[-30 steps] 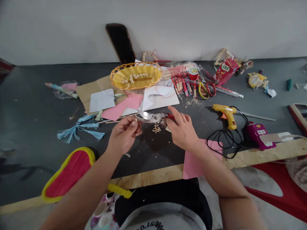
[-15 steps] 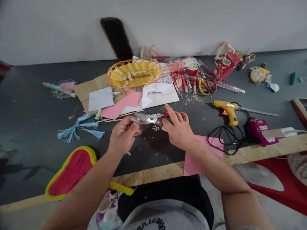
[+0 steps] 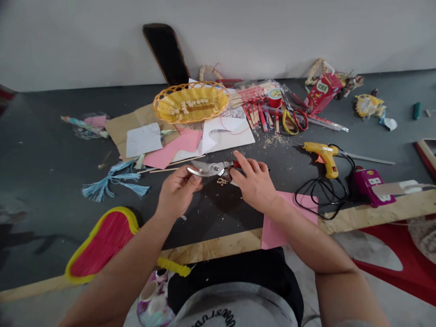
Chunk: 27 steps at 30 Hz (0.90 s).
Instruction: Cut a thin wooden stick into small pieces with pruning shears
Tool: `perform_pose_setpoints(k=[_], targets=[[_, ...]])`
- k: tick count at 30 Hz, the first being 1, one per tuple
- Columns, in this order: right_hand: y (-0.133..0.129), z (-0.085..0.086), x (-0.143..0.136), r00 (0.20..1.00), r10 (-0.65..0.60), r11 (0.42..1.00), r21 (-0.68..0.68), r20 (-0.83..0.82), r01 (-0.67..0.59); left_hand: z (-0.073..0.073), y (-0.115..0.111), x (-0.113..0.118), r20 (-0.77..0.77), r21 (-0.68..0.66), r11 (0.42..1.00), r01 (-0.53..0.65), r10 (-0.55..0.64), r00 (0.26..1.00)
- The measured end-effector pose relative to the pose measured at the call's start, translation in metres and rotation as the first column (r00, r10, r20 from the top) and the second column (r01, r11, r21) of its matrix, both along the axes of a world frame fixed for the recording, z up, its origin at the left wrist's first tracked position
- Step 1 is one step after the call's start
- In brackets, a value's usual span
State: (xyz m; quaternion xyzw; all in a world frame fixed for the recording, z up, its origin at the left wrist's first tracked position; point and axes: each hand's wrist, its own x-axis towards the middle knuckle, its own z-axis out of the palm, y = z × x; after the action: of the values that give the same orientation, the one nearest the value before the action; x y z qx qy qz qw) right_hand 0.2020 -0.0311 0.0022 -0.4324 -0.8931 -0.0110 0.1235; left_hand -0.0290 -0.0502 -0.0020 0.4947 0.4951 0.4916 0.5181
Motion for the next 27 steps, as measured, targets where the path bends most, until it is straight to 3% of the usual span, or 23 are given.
perform_pose_setpoints(k=[7, 15, 27], targets=[[0.004, -0.002, -0.001, 0.988, -0.060, 0.993, -0.110, -0.139, 0.045, 0.001, -0.001, -0.001, -0.029, 0.021, 1.000, -0.013, 0.014, 1.000], [0.001, 0.007, -0.006, 0.995, -0.102, 0.982, -0.163, -0.004, 0.100, 0.011, -0.003, 0.003, -0.096, 0.057, 0.998, -0.022, 0.028, 0.995], [0.003, 0.006, -0.007, 0.993, -0.116, 0.986, -0.122, 0.018, 0.118, 0.005, -0.003, 0.000, -0.133, 0.059, 0.998, 0.002, 0.006, 0.991]])
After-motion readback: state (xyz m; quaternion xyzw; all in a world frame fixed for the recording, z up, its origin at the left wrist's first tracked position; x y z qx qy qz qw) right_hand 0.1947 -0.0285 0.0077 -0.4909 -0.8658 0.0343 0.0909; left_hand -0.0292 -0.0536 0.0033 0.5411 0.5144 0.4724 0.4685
